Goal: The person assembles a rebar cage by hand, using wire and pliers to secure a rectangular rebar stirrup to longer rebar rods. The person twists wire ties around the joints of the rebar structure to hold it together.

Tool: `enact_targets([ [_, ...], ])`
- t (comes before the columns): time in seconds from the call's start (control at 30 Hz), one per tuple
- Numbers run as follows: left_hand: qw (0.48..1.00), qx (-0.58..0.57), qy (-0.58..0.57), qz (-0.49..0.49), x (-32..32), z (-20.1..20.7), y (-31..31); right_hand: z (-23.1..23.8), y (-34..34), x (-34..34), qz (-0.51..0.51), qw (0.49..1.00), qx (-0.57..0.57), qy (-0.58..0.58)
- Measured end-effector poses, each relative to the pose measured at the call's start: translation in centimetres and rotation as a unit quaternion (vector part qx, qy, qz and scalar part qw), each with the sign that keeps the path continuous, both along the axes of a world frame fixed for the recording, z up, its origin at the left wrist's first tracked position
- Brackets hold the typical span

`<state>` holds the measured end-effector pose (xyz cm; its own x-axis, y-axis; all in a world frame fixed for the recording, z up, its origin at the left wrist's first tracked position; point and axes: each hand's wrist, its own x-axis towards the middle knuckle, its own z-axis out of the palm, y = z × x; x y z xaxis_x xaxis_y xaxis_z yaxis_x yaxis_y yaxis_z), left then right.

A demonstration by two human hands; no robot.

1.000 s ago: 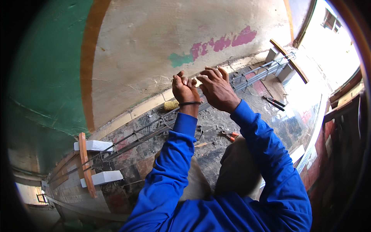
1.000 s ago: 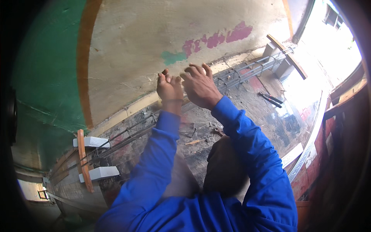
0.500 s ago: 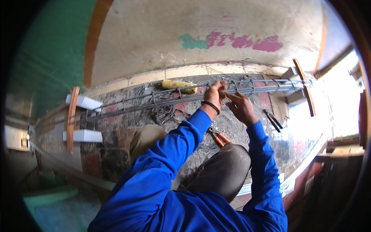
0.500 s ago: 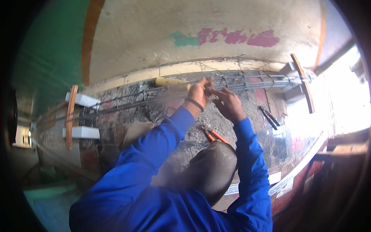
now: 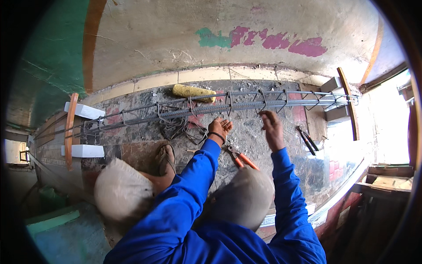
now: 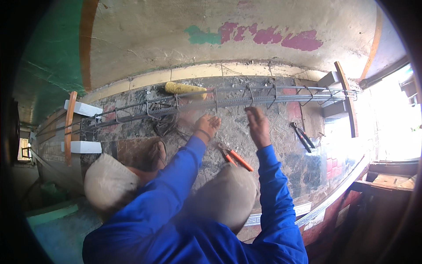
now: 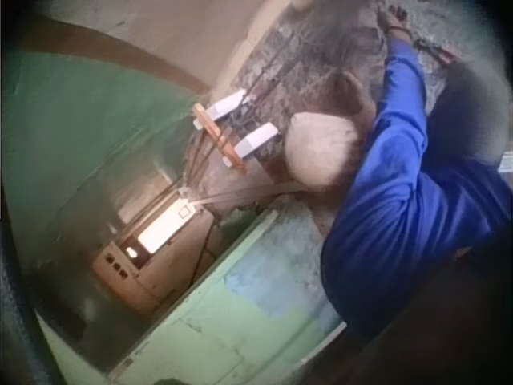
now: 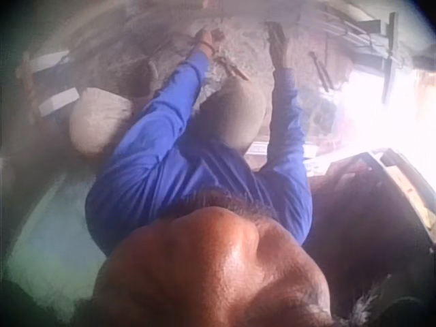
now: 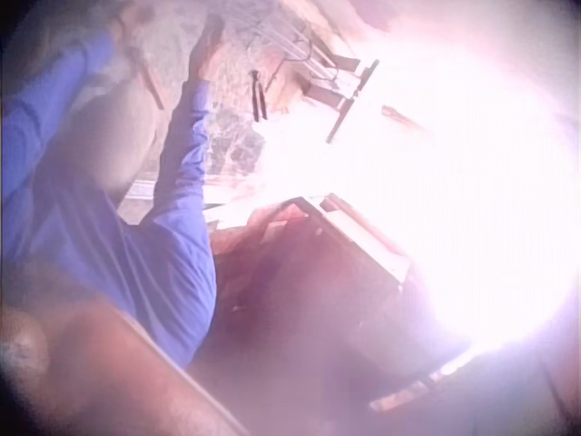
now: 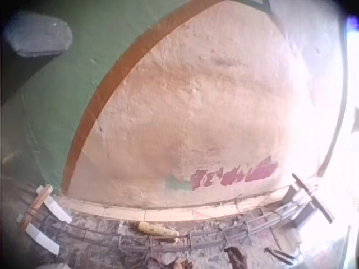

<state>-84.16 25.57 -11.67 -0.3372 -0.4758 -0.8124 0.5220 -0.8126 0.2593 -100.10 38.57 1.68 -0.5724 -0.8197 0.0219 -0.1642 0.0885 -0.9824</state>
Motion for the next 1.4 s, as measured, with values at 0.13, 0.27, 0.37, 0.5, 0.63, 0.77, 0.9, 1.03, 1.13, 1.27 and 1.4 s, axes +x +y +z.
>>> enact_targets([
  [0.13, 0.992, -0.011, 0.122, -0.016, -0.7, 0.7, -0.7, 2.7, -6.0, 3.1, 0.053, 0.956, 0.103, 0.270],
  [0.27, 0.976, -0.063, 0.207, 0.009, 0.0, -1.9, -1.9, 4.2, -10.8, 5.2, 0.077, 0.907, 0.206, 0.360],
  [0.37, 0.982, -0.092, 0.165, -0.020, -0.9, -1.5, -1.2, 3.0, -11.7, 5.0, 0.074, 0.897, 0.218, 0.376],
  [0.5, 0.983, -0.066, 0.169, -0.004, -2.5, -1.5, -1.2, 2.7, -11.6, 4.7, 0.050, 0.904, 0.224, 0.360],
  [0.63, 0.981, -0.066, 0.183, -0.013, -2.8, -3.0, -1.6, 3.2, -11.9, 5.3, 0.048, 0.908, 0.239, 0.342],
  [0.77, 0.979, -0.070, 0.191, -0.030, -3.7, -2.0, -1.0, 2.9, -11.1, 3.6, 0.056, 0.923, 0.218, 0.313],
  [0.9, 0.980, -0.081, 0.172, -0.065, -1.2, -2.1, -0.2, 6.7, -8.7, 1.3, 0.078, 0.952, 0.137, 0.262],
  [1.03, 0.969, -0.136, 0.117, -0.171, -0.3, 0.2, 2.6, 9.7, -3.4, -2.5, 0.126, 0.912, 0.208, 0.330],
  [1.13, 0.940, -0.211, 0.078, -0.257, -0.9, 2.9, 5.5, 7.4, 0.7, -1.9, 0.185, 0.903, 0.243, 0.303],
  [1.27, 0.910, -0.278, 0.087, -0.295, -2.5, 5.7, 8.1, 4.4, 1.9, 0.0, -0.028, 0.947, 0.172, 0.270],
  [1.4, 0.757, -0.578, -0.134, -0.273, -5.1, 11.1, 7.4, 2.3, 0.6, -7.1, -0.233, 0.911, 0.134, 0.313],
])
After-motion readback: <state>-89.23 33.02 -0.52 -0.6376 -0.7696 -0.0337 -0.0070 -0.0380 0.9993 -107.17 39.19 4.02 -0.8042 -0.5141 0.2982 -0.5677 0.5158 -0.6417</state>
